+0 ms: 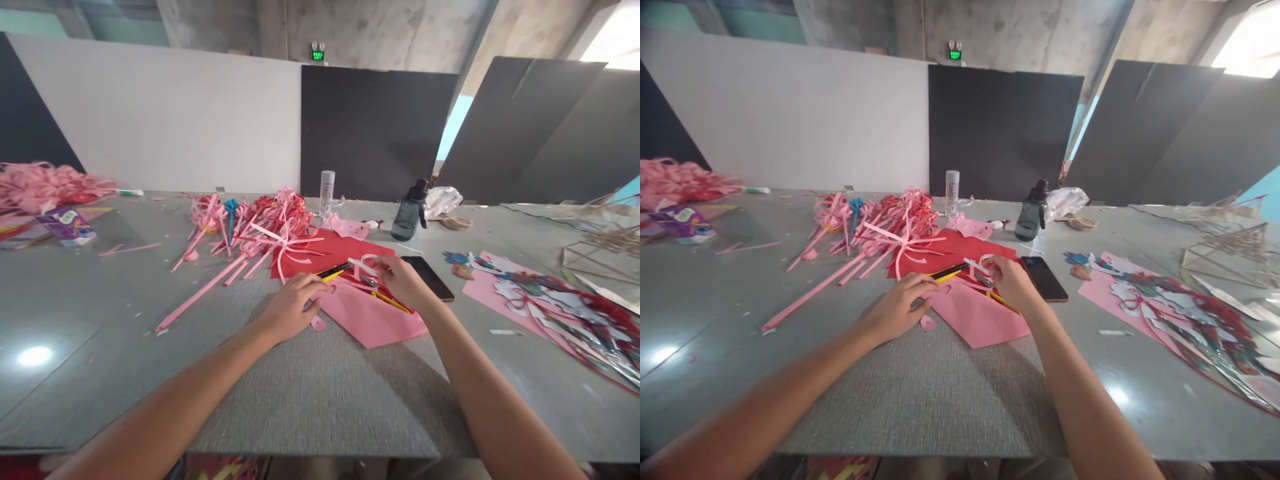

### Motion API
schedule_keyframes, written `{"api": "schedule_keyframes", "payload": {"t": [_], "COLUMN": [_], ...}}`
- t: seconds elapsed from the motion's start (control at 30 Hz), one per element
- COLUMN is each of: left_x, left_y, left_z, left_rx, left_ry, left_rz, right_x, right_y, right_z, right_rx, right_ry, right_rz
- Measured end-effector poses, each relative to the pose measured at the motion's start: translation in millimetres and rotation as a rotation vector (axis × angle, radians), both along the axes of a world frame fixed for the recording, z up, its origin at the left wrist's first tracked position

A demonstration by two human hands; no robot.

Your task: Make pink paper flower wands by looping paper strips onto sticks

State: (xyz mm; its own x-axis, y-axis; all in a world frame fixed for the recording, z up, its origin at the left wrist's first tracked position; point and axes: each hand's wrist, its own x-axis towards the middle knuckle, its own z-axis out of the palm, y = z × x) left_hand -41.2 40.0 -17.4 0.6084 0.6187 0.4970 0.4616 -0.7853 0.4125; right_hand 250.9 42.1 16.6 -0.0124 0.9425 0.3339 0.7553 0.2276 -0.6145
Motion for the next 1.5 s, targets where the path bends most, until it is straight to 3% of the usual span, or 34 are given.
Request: {"api": "schedule_keyframes", "payload": {"t": [0.1, 0.2, 0.3, 0.43, 0.6, 0.77, 0.9, 1.13, 1.3, 1.5], "left_x": [1.5, 5.1, 8.7, 11.5, 13.3, 14.2, 18.0, 22.2, 19.3, 19.0], "left_y": [-4.2, -9.6, -12.7, -11.7, -8.5, -6.7, -8.6, -9.5, -3.7, -5.0], "left_z": [1.6, 3.1, 5.2, 8.4, 8.4, 0.5, -3.3, -3.1, -2.2, 2.8], "left_rx": [-0.033, -0.203, -0.402, -0.469, -0.527, -0.558, -0.598, -0.802, -0.788, -0.786], "left_ry": [-0.062, -0.253, -0.467, -0.667, -0.868, -0.917, -0.918, -1.02, -1.09, -1.104], "left_rz": [-0.01, 0.033, 0.028, 0.016, 0.154, 0.222, 0.196, 0.197, 0.242, 0.201], "right_x": [-19.6, -48.8, -74.8, -92.2, -99.9, -102.9, -101.1, -99.1, -96.9, -100.3], "right_y": [-1.1, -10.5, -25.8, -40.2, -44.0, -47.0, -46.4, -43.9, -43.6, -49.5], "right_z": [-2.6, -8.9, -14.0, -17.3, -20.8, -19.1, -16.7, -16.2, -19.9, -21.2], "right_rx": [0.085, 0.125, 0.116, 0.06, -0.073, -0.18, -0.143, -0.029, 0.016, 0.05], "right_ry": [0.132, 0.22, 0.238, 0.264, 0.503, 0.442, 0.41, 0.333, 0.238, 0.155], "right_rz": [0.04, 0.162, 0.319, 0.452, 0.418, 0.414, 0.349, 0.265, 0.286, 0.306]}}
